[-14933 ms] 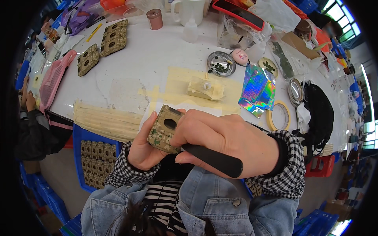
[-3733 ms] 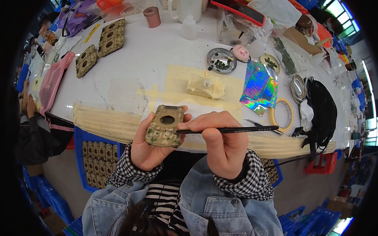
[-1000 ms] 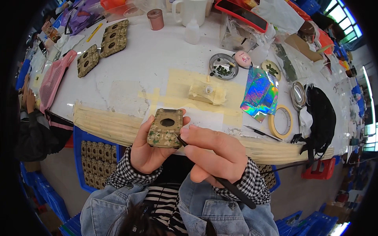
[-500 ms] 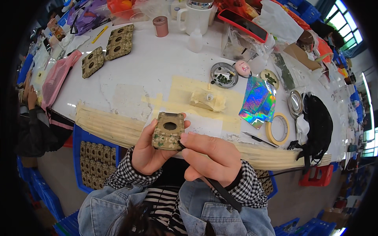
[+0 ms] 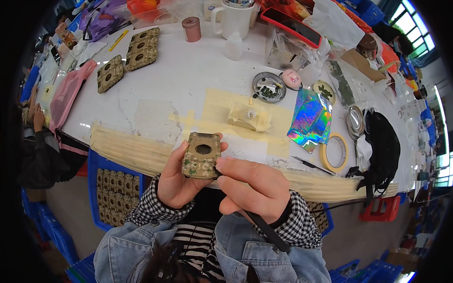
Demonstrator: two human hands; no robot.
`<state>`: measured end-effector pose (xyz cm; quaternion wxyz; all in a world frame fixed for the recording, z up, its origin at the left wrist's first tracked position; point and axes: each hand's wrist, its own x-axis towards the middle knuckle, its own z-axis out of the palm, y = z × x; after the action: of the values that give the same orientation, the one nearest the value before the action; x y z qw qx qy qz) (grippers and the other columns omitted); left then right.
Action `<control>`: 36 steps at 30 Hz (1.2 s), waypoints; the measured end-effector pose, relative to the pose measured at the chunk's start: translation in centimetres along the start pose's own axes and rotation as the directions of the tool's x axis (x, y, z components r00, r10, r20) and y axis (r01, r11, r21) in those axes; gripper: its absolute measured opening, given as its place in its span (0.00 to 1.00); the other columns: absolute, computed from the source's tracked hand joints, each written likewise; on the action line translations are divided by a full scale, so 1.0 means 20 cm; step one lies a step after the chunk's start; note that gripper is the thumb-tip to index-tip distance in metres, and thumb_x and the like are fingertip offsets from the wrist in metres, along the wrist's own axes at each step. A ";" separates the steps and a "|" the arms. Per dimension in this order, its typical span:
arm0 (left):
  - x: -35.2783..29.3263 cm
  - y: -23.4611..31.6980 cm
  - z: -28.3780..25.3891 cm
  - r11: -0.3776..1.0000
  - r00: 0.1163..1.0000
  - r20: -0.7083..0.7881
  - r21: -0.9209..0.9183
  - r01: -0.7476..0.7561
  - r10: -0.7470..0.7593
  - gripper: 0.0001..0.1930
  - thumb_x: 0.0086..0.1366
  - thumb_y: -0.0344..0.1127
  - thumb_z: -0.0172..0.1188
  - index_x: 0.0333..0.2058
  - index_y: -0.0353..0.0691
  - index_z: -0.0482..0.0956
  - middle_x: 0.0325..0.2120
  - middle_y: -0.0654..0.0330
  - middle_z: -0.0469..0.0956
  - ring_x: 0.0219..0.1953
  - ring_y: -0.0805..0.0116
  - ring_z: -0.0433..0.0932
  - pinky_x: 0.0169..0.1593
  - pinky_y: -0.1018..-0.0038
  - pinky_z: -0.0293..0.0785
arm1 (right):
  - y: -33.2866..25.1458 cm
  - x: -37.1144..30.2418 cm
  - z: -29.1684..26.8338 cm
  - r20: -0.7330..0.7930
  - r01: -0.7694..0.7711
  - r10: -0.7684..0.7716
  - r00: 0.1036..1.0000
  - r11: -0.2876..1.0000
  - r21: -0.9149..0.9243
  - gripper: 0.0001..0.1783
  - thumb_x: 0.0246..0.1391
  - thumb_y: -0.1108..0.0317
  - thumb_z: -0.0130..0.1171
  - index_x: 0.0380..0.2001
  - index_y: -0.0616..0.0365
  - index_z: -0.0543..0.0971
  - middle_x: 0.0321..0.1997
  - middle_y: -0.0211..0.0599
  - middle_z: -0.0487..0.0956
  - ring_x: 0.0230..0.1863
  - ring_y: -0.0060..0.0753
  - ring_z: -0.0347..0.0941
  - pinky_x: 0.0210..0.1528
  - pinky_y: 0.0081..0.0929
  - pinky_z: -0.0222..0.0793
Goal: Detailed painting and assembly work on a model tank chassis using a paintbrush and tweezers.
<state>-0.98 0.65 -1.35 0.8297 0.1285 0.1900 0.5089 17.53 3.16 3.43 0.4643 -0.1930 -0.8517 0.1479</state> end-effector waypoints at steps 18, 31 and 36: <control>0.00 -0.01 -0.01 0.999 1.000 0.017 -0.032 0.012 -0.011 0.30 0.72 0.50 0.31 0.63 0.34 0.51 0.59 0.48 0.62 0.57 0.61 0.69 0.56 0.65 0.73 | 0.00 -0.01 0.02 -0.047 -0.063 0.067 0.997 0.994 0.089 0.22 0.62 0.50 0.46 0.36 0.61 0.71 0.36 0.55 0.80 0.30 0.39 0.80 0.29 0.27 0.76; 0.00 -0.01 -0.02 0.998 0.999 0.041 -0.061 0.005 -0.003 0.30 0.72 0.50 0.31 0.64 0.34 0.50 0.59 0.47 0.62 0.56 0.60 0.70 0.55 0.65 0.74 | 0.00 -0.01 0.01 -0.027 -0.089 0.091 0.995 0.993 0.081 0.21 0.61 0.51 0.46 0.36 0.62 0.71 0.34 0.54 0.80 0.31 0.41 0.80 0.29 0.28 0.76; 0.01 -0.01 -0.01 0.999 1.000 0.030 -0.053 0.007 -0.006 0.30 0.72 0.50 0.32 0.64 0.34 0.50 0.59 0.46 0.61 0.57 0.60 0.69 0.56 0.64 0.73 | 0.01 -0.02 0.01 -0.030 -0.109 0.114 0.993 0.987 0.120 0.21 0.61 0.51 0.47 0.36 0.63 0.71 0.34 0.55 0.80 0.32 0.43 0.80 0.31 0.29 0.77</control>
<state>-0.83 0.68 -1.67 0.8373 0.1131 0.1644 0.5091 17.53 3.15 3.01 0.4814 -0.2153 -0.8206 0.2200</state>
